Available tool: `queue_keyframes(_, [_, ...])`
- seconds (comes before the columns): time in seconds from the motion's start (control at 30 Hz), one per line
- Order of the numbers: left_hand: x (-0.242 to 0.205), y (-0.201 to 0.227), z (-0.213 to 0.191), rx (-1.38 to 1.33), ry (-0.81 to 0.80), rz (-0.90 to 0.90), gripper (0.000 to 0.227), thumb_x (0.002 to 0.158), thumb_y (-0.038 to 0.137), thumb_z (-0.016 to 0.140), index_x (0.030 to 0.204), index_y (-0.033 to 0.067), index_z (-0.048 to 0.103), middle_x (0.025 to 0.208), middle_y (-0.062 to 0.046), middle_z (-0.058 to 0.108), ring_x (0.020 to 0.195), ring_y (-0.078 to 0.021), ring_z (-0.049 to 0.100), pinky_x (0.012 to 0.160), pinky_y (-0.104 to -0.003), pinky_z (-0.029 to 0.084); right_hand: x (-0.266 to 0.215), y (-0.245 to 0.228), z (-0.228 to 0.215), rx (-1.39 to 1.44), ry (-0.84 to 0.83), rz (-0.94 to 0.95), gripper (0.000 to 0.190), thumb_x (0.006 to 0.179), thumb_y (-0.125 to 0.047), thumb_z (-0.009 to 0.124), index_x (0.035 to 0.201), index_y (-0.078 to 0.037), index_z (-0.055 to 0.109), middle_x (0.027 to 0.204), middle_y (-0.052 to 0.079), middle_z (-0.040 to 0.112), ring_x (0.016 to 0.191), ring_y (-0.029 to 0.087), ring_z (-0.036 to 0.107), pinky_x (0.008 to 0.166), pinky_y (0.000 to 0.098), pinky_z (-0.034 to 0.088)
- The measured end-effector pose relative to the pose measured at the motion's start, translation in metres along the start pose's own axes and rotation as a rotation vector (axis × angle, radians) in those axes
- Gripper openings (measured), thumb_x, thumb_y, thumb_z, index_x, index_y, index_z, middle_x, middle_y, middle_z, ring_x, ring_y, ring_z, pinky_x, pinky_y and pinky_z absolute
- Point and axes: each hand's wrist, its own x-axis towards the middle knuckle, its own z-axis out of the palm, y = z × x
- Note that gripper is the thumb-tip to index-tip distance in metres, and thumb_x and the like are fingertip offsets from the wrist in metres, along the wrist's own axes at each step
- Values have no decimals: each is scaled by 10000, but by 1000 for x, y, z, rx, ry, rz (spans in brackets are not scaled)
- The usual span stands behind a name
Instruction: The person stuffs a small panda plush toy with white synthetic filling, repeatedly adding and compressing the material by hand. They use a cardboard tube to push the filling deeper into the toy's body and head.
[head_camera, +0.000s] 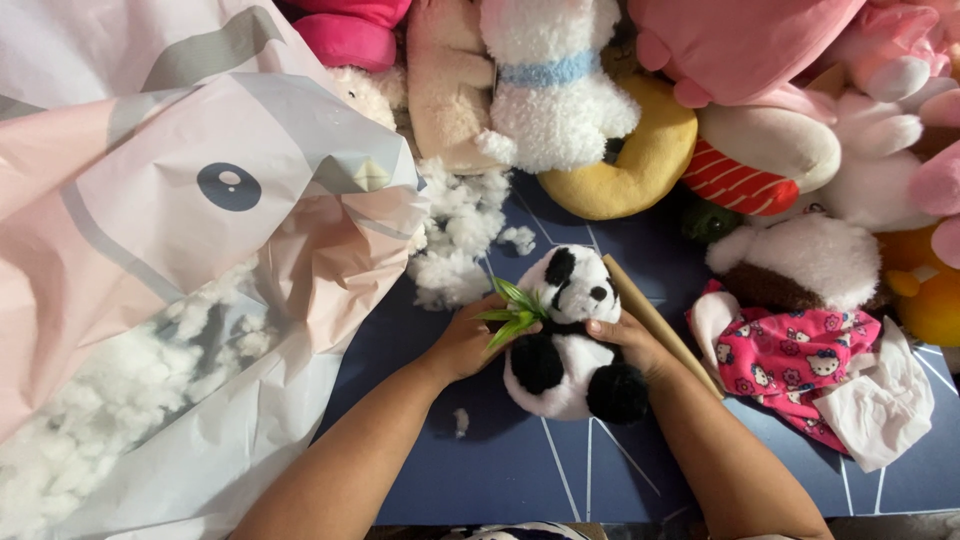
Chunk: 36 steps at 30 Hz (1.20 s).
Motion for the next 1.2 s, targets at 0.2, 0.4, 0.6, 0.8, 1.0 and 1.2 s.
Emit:
queue_keyframes(0.2, [1, -16, -6, -2, 9, 30, 347, 971, 219, 682, 1238, 2, 642, 1121, -266, 698, 1022, -390, 676, 909, -507, 528, 0, 9, -5, 73, 21, 29, 576, 751, -160, 772, 1278, 25, 633, 1117, 267, 719, 1033, 410, 710, 877, 601, 564])
queue_keyframes(0.4, [8, -61, -15, 37, -2, 33, 468, 929, 237, 721, 1330, 17, 624, 1260, -242, 669, 1120, -396, 656, 959, -535, 531, -14, -14, 21, 143, 63, 80, 669, 727, -234, 750, 1328, 21, 602, 1180, 271, 706, 1086, 423, 690, 918, 630, 539])
queue_keyframes(0.6, [8, -48, -11, 60, 64, 30, 331, 907, 138, 720, 1193, -29, 696, 1097, -253, 728, 980, -344, 709, 890, -488, 552, -29, -71, 81, 566, 1, 130, 706, 914, -550, 502, 1212, 69, 669, 1107, 306, 720, 1073, 459, 699, 970, 583, 534])
queue_keyframes(0.8, [4, -61, 3, -106, 40, 173, 347, 828, 87, 804, 1156, 27, 708, 1062, -176, 749, 1046, -271, 686, 925, -451, 537, 19, 18, -4, 409, -3, -11, 315, 891, -268, 609, 1008, -7, 742, 957, 201, 766, 947, 323, 745, 823, 481, 569])
queue_keyframes(1.0, [15, -86, 6, -483, -31, 217, 206, 923, 60, 722, 1125, 48, 683, 980, -104, 713, 916, -157, 658, 854, -302, 485, 102, 144, -45, 780, -158, -455, 243, 940, -290, 594, 1072, -138, 730, 948, 78, 735, 894, 215, 700, 808, 414, 547])
queue_keyframes(1.2, [4, -42, 8, 315, 121, 152, 282, 823, 166, 710, 1097, 134, 652, 1119, -63, 670, 1052, -212, 654, 892, -338, 511, 195, 265, -62, 1135, -326, -904, 207, 989, -313, 579, 1135, -269, 719, 939, -45, 706, 840, 107, 657, 793, 346, 526])
